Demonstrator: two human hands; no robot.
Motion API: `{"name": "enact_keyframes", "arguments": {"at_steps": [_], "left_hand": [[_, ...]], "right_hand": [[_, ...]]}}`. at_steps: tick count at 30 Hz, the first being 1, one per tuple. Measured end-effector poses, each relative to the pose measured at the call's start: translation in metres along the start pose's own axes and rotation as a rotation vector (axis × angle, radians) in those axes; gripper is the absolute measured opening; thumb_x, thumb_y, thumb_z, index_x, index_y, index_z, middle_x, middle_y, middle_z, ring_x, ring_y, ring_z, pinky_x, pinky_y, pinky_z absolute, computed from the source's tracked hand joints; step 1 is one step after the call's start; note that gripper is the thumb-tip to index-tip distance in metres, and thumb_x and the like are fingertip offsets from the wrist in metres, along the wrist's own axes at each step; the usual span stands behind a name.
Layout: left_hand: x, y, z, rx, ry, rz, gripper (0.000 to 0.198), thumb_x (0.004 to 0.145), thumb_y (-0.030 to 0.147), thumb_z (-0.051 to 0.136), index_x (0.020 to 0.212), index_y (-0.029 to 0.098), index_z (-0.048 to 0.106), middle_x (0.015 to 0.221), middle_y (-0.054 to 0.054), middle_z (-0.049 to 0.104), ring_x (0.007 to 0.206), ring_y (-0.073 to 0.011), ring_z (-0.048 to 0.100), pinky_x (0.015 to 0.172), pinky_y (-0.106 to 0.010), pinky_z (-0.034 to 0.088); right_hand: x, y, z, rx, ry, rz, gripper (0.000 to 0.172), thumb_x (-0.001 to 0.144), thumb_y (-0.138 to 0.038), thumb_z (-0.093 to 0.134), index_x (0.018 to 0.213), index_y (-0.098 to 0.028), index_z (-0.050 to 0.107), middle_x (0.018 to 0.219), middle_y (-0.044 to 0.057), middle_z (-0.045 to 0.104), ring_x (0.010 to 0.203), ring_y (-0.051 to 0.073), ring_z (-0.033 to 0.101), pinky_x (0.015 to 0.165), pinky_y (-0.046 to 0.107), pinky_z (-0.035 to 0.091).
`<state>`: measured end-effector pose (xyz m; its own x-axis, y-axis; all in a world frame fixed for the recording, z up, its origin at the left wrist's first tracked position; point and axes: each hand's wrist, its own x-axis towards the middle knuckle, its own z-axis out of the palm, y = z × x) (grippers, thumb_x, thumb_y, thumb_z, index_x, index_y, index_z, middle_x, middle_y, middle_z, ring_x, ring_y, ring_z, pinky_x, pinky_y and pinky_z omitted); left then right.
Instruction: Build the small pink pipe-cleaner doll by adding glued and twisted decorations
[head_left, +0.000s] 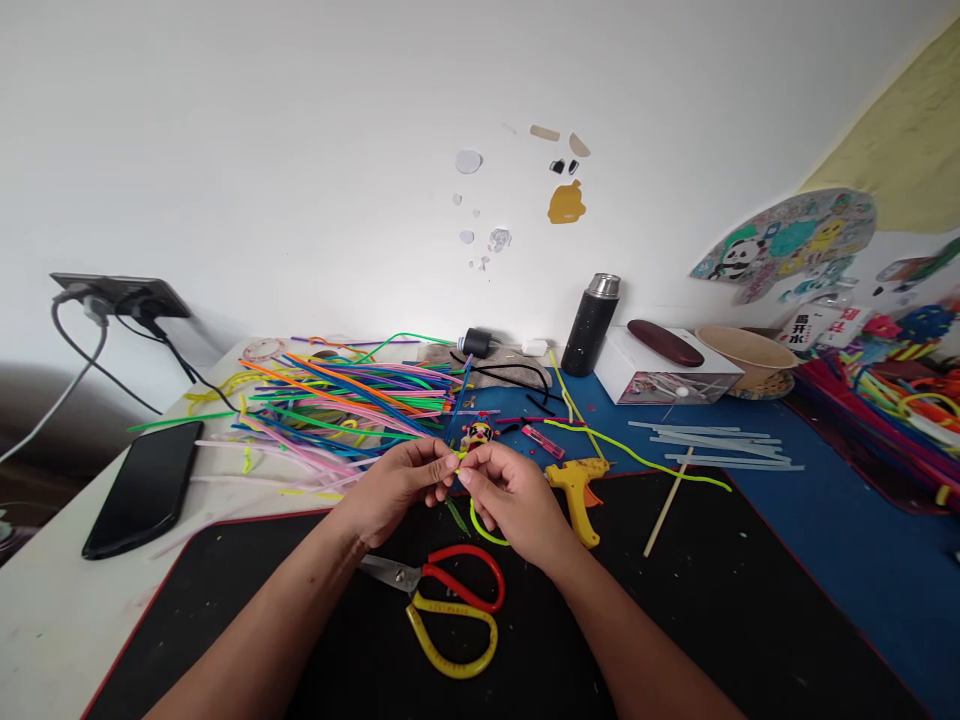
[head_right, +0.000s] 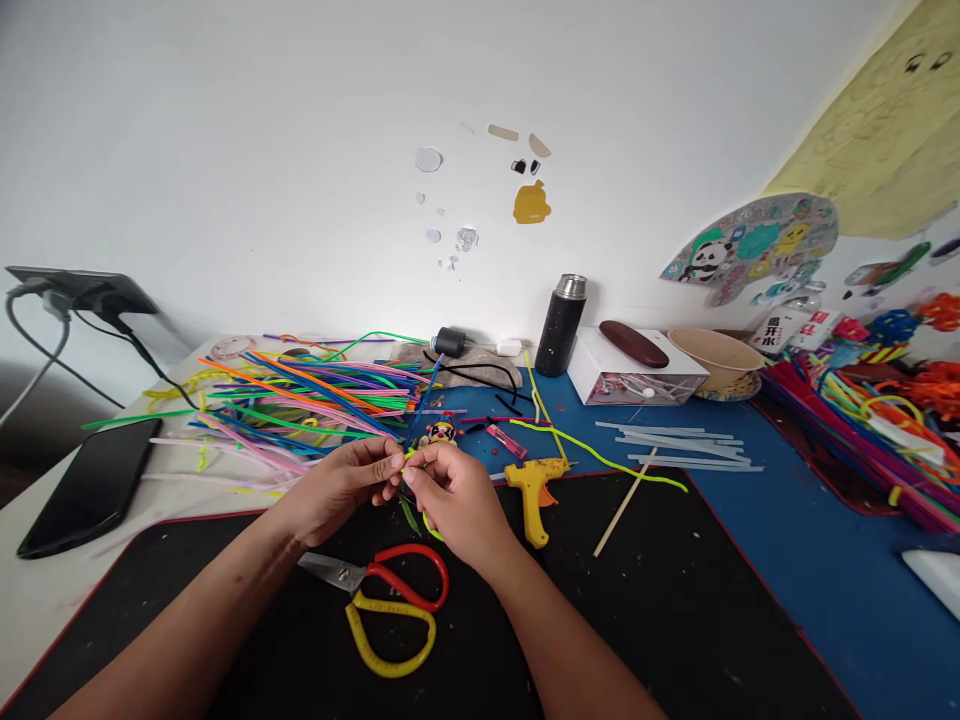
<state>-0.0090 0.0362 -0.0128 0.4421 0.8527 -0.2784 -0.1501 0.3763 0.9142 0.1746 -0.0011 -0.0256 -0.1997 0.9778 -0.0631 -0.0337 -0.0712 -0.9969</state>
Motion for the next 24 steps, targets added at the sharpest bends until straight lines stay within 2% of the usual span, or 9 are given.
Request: {"name": "enact_keyframes", "arguments": {"at_steps": [13,24], "left_hand": [[0.001,-0.002,-0.003,0.041,0.004,0.035,0.047,0.063,0.05,0.097,0.075,0.016,0.069,0.065,0.003,0.061,0.058,-0.0094,0.051,0.058,-0.023,0.039],[-0.001,0.002,0.0,0.065,-0.028,-0.006,0.05,0.064,0.056,0.095,0.076,0.015,0.069,0.066,0.001,0.063,0.059,-0.0103,0.052,0.059,-0.024,0.039]], "right_hand": [[0.001,0.001,0.001,0.136,-0.062,0.069,0.032,0.089,-0.05,0.073,0.092,-0.02,0.061,0.051,-0.01,0.051,0.038,0.006,0.039,0.039,0.019,0.025],[-0.001,-0.014,-0.005,0.081,0.041,-0.006,0.039,0.093,-0.059,0.068,0.098,-0.02,0.062,0.059,-0.008,0.055,0.04,0.007,0.044,0.039,0.02,0.028]]}}
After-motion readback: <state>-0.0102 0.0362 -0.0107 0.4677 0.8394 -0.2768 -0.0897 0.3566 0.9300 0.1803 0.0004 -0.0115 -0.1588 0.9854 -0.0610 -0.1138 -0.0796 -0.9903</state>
